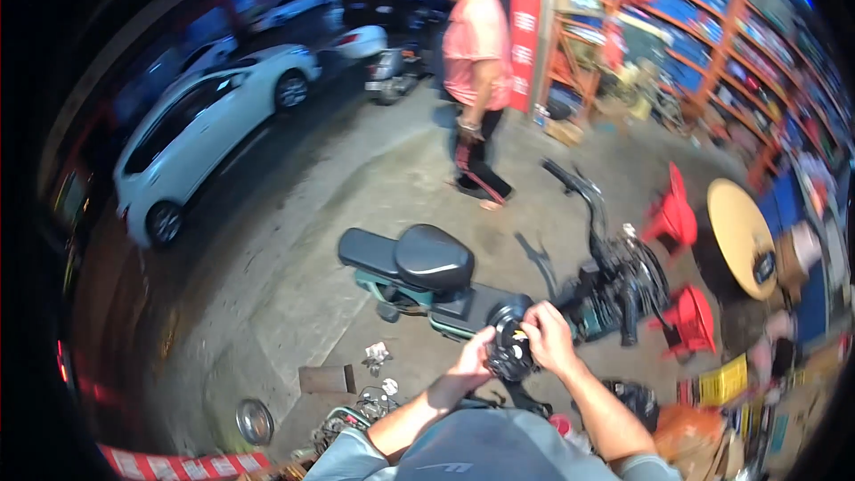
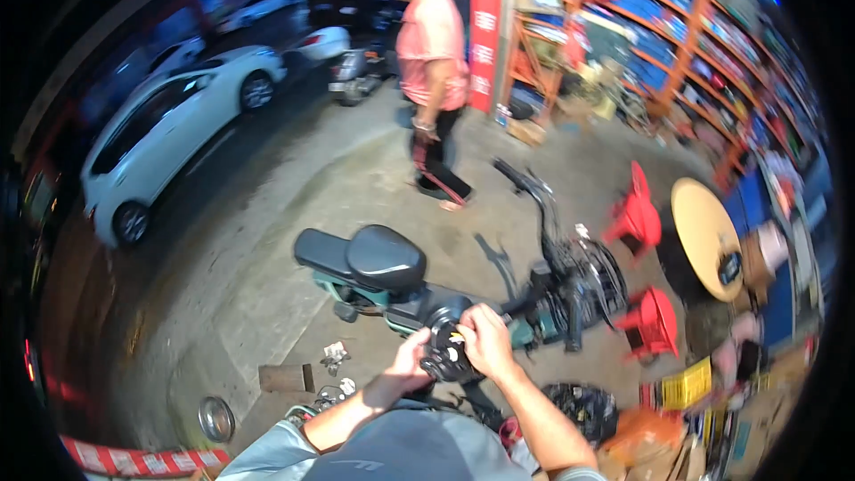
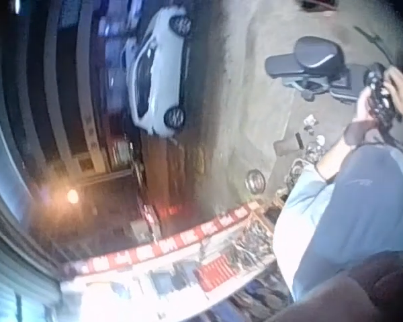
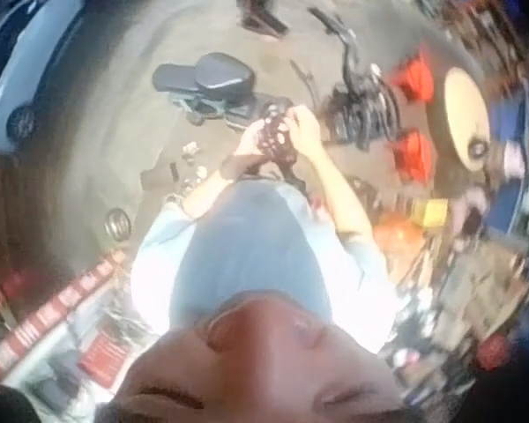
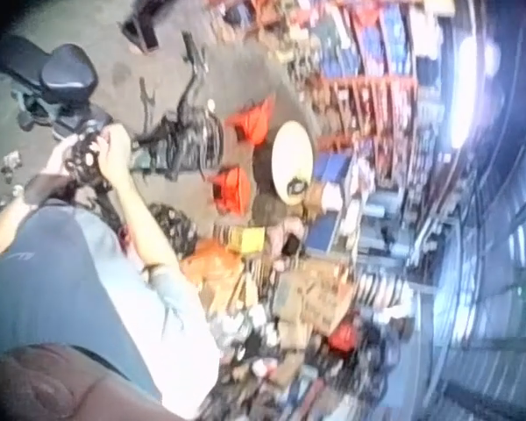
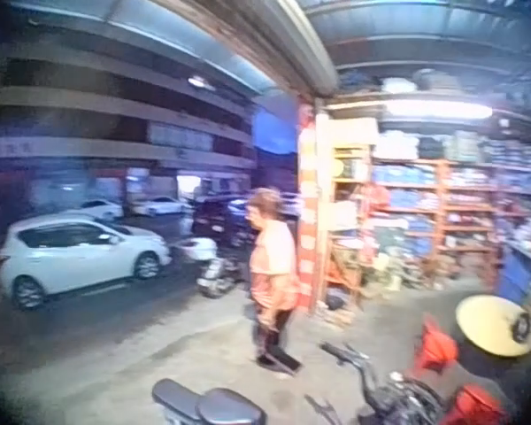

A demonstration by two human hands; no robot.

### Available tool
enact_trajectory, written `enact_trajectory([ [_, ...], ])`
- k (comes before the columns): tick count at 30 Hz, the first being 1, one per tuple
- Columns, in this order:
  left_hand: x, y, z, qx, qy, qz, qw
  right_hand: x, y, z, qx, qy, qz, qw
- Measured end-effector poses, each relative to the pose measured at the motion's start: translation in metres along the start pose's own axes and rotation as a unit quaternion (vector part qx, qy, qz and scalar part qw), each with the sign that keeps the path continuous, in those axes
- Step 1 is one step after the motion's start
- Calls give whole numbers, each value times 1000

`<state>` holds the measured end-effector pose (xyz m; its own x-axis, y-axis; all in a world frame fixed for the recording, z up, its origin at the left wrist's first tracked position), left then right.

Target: Unboxing a new headlight assembly and beginning to install its wiring into an electric scooter.

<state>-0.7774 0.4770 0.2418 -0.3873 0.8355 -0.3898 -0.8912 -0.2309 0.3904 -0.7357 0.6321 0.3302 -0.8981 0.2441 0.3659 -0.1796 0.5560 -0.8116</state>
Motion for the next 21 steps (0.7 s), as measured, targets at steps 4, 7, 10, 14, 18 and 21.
enact_trajectory([
  [4,10,0,0,20,-4,-20,1000,-6,-1,-11,-26,16,7,999],
  [7,7,2,24,49,-5,-18,999,-17,7,-17,-30,35,28,999],
  [10,13,3,25,30,-37,-32,998,-27,8,-21,-19,59,1,998],
  [14,15,-1,23,31,-38,-73,996,-36,3,-25,-30,70,63,995],
  [18,15,-8,15,44,-23,-77,996,-39,6,-29,-40,50,-16,998],
  [21,13,-6,16,68,1,-60,996,-41,13,-34,-36,71,22,997],
])
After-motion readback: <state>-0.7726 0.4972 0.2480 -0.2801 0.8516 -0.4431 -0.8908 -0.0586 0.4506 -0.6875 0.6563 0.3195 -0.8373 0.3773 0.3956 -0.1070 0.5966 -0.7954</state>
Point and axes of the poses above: each hand's wrist, its own x-axis towards the middle knuckle, its own z-axis out of the palm, y = z × x, the point moved 2 cm from there along x, towards the middle knuckle, and after that the axes turned 9 degrees about x, right-handed, at the moved point
